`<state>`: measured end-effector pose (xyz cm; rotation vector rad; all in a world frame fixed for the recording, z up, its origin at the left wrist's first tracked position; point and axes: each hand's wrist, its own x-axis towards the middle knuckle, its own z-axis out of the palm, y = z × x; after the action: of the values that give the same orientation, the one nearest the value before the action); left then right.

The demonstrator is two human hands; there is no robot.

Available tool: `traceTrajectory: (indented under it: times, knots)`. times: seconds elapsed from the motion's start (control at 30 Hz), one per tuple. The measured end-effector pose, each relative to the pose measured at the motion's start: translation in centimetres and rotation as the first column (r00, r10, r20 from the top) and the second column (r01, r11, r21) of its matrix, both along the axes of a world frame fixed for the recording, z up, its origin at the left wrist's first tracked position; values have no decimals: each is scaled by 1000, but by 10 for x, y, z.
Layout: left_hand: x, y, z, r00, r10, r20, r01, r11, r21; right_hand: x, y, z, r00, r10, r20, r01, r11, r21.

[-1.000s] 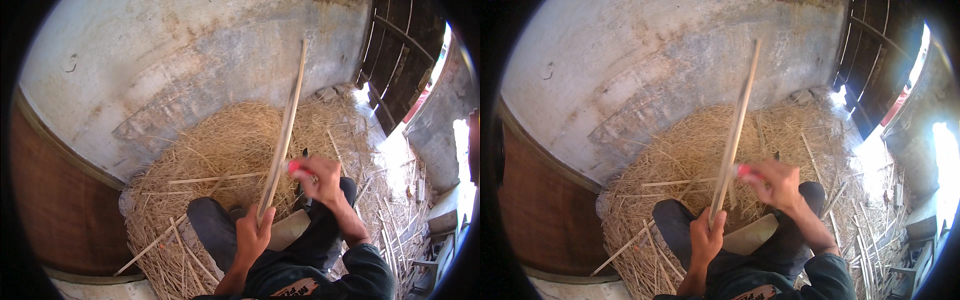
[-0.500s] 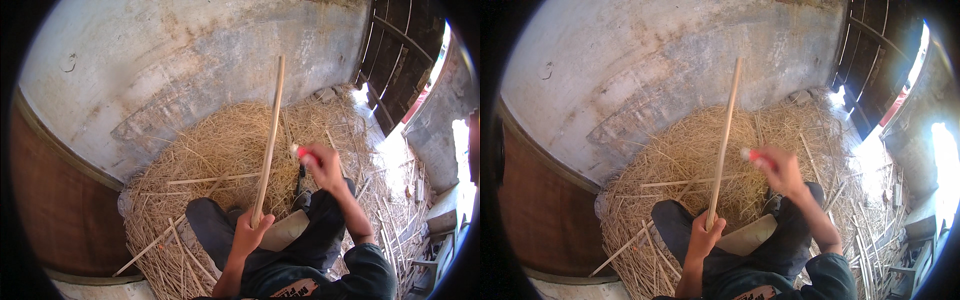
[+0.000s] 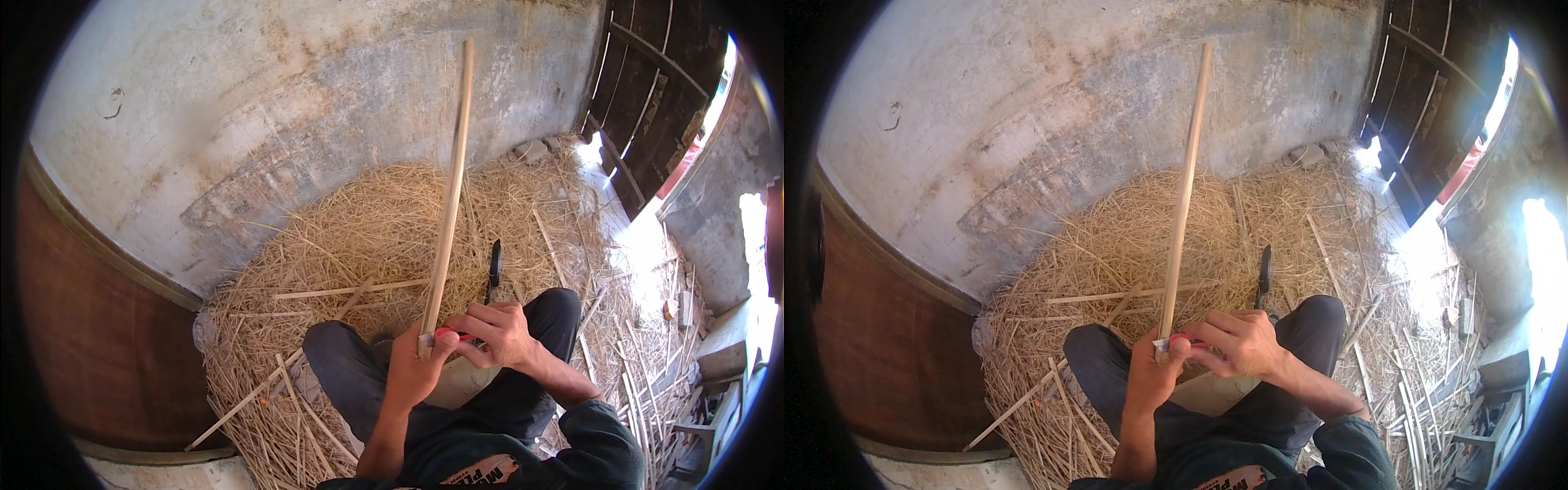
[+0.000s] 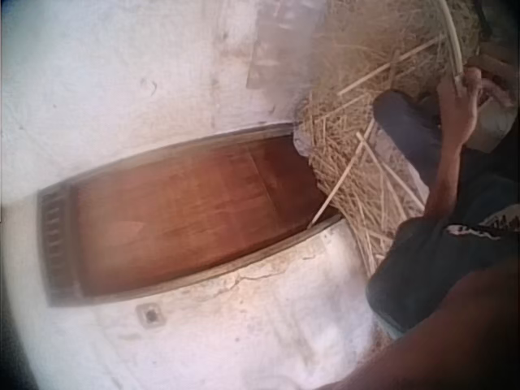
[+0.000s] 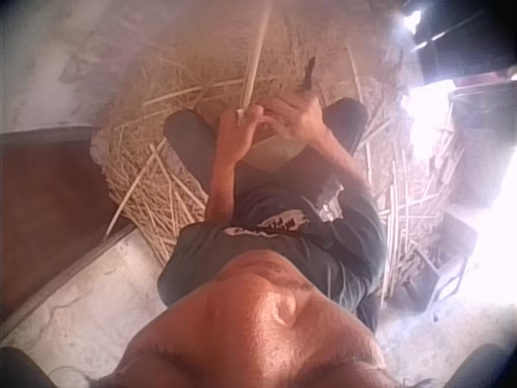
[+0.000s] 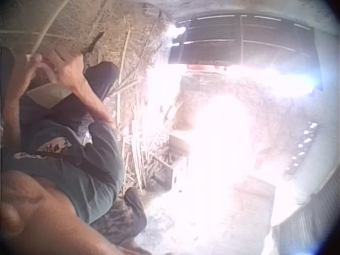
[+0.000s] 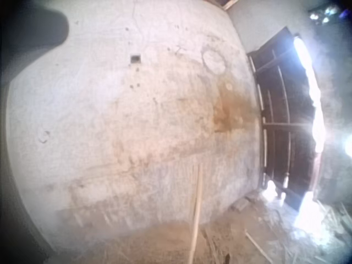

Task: The person sits on a bed of straw and uses a red utility knife to shave and smooth a long bamboo stick. They rotate the stick to work on different sides, occasionally switching to a large knife to split the bamboo into thinner strips.

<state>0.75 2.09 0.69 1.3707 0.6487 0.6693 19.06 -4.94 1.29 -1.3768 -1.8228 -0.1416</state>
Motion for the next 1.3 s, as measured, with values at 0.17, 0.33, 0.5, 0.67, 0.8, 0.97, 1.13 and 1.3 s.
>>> traceTrajectory:
  times: [0.17, 0.33, 0.5, 0.67, 0.8, 0.97, 1.13, 1.3]
  knots:
    - [-3, 4, -3, 999, -50, -3, 50, 999, -6, -1, -2, 4, 999, -31, 19, 31, 999, 13]
    - [-5, 6, 1, 996, -85, -20, 85, 996, -4, -1, -2, 7, 998, -54, 39, 53, 998, 39]
    - [-5, 5, 6, 995, -84, -46, 86, 996, 29, 1, -3, 9, 995, -78, 63, 74, 995, 63]
    - [-10, 6, 0, 984, -134, -113, 136, 991, 9, 7, -2, 6, 990, -142, 4, 140, 985, 102]
    - [-24, -23, -17, 964, -205, -170, 208, 978, 2, 72, 19, 27, 817, -491, -304, 543, 832, 115]
    - [-24, -30, -12, 962, -259, -85, 259, 966, -13, 89, 15, 17, 703, -492, -514, 531, 844, -81]
    - [-14, -5, -21, 986, -155, 66, 160, 984, -73, 66, 3, -14, 807, -363, -467, 388, 920, -45]
    - [-5, 7, -11, 993, -112, 37, 112, 994, -12, 27, -8, -11, 980, -4, -197, 4, 1000, 3]
